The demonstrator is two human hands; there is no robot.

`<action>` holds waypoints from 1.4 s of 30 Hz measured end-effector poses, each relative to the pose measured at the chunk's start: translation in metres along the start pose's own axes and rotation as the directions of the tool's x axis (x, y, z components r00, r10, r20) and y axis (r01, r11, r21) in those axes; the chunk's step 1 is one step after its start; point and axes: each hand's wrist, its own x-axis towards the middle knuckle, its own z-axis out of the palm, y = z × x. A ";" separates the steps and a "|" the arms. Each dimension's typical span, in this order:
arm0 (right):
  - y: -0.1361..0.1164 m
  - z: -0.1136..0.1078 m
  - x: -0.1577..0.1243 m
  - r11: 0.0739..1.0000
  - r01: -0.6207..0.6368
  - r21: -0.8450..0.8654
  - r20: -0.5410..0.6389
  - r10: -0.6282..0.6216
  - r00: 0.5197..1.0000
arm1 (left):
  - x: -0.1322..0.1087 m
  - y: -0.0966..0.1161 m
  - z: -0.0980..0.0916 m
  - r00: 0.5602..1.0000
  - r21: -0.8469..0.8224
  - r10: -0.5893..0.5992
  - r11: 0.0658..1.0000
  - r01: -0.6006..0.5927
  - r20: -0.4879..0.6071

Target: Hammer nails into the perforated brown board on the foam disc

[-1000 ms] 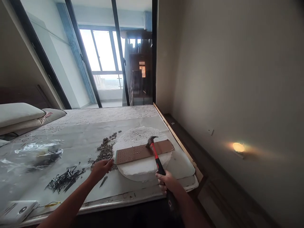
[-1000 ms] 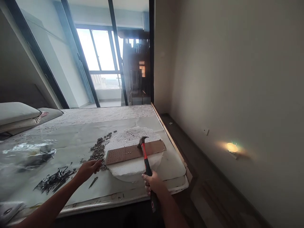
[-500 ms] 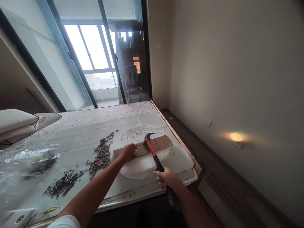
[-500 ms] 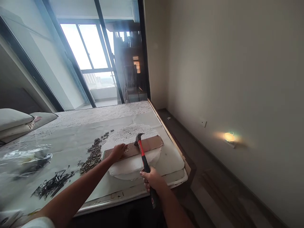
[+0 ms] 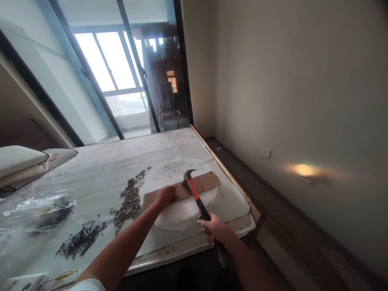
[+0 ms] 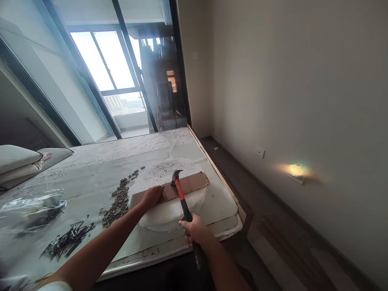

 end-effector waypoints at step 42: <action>-0.066 0.030 -0.053 0.843 -0.011 -0.538 -0.033 -0.009 0.999 | -0.087 -0.025 0.020 0.935 -0.195 -0.106 0.980 0.041 -0.338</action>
